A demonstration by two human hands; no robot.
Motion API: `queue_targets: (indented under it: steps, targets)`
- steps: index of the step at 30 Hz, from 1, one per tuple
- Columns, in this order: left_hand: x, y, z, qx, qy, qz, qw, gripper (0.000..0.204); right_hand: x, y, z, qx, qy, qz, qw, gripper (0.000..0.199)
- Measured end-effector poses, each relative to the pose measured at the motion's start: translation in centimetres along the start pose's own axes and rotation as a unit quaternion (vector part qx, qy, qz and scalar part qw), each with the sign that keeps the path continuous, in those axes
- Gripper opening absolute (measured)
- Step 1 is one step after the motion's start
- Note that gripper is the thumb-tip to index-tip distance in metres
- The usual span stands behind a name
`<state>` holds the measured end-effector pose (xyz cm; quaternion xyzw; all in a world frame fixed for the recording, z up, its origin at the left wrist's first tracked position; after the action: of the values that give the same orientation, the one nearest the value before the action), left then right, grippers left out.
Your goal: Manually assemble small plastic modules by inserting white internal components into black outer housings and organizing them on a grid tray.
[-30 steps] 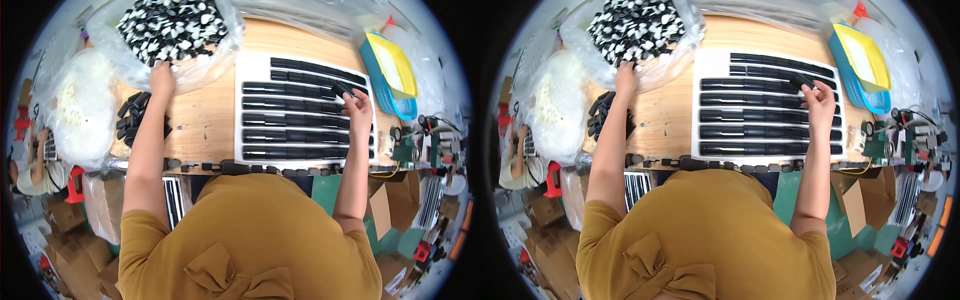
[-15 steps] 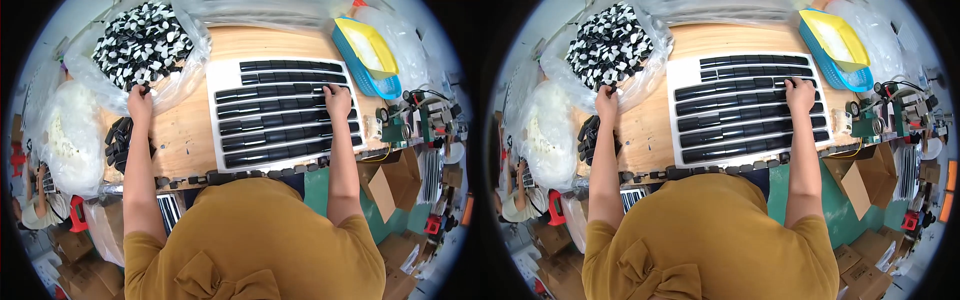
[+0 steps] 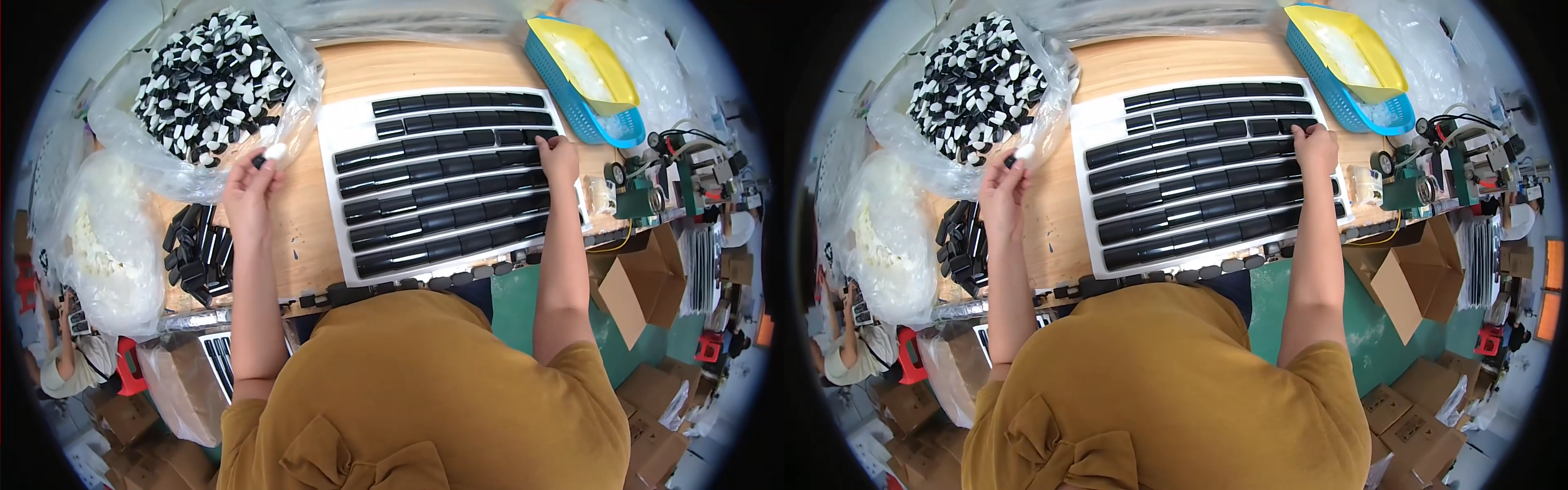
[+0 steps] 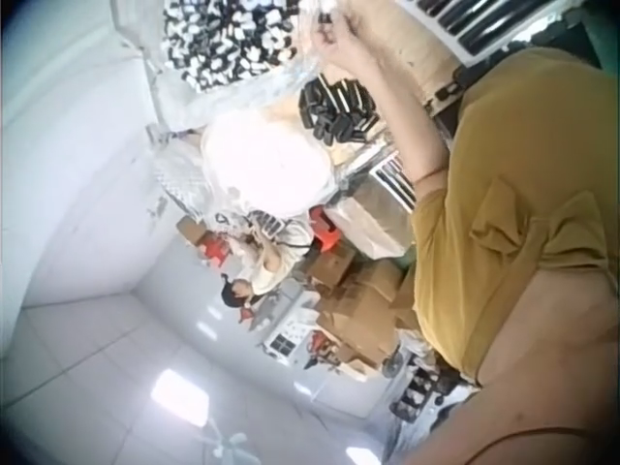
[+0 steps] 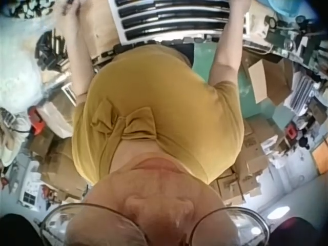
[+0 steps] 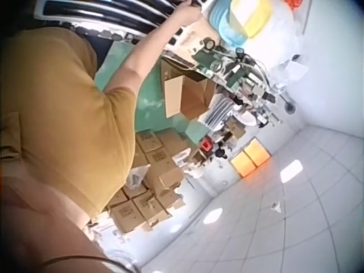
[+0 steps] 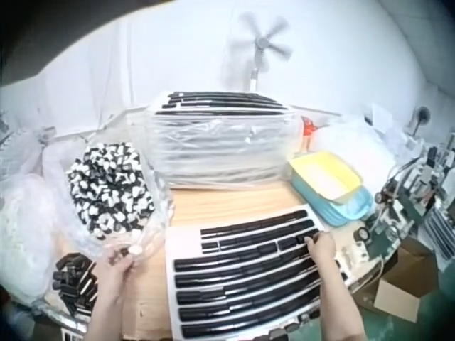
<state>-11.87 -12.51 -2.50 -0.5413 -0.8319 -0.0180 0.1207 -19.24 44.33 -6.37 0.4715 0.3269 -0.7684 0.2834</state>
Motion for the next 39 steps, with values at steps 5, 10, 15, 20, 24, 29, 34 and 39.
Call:
queue_targets:
  steps: [5, 10, 15, 20, 24, 29, 34, 39]
  targets:
    - [2.4, 3.5, 1.3, -0.079, 0.115, 0.041, 0.989, 0.029, -0.5, 1.4, 2.4, 0.035, 0.0, 0.028, 0.999, 0.043]
    - [3.5, 5.1, 1.0, -0.118, 0.127, 0.06, 0.983, 0.029, -0.3, 1.0, 2.5, 0.082, 0.001, 0.067, 0.994, 0.048]
    - [4.0, 5.8, 0.4, -0.122, 0.127, 0.062, 0.982, 0.028, -0.7, 1.5, 3.9, 0.098, 0.048, 0.07, 0.992, 0.045]
    - [4.1, 6.4, 0.2, -0.121, 0.132, 0.07, 0.981, 0.027, 0.5, -0.1, 2.4, 0.1, 0.025, 0.065, 0.993, 0.047]
    - [3.9, 6.7, 0.4, -0.128, 0.131, 0.06, 0.981, 0.027, 0.4, 0.2, 2.7, 0.071, -0.1, 0.068, 0.99, 0.047]
    - [4.0, 7.1, 0.8, -0.142, 0.147, 0.066, 0.977, 0.028, -0.5, 2.0, 4.0, 0.006, -0.134, 0.034, 0.99, 0.036]
    - [4.8, 7.4, 0.2, -0.147, 0.165, 0.083, 0.972, 0.03, -2.8, 3.4, 4.6, -0.076, -0.16, -0.1, 0.979, 0.029]
    - [6.6, 8.3, 0.0, -0.163, 0.141, 0.127, 0.968, 0.028, -6.6, 11.6, 12.0, 0.011, -0.525, 0.268, 0.808, 0.025]
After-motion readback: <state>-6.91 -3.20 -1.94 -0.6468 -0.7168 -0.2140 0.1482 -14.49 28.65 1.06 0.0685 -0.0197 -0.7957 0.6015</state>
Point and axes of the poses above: each hand's wrist, its own y-axis away from the middle knuckle, its own x-axis out of the palm, z = x × y, the point moved 7 cm from there along -y, towards the middle knuckle, and after that the axes turned 10 degrees about x, right-handed, at the moved point
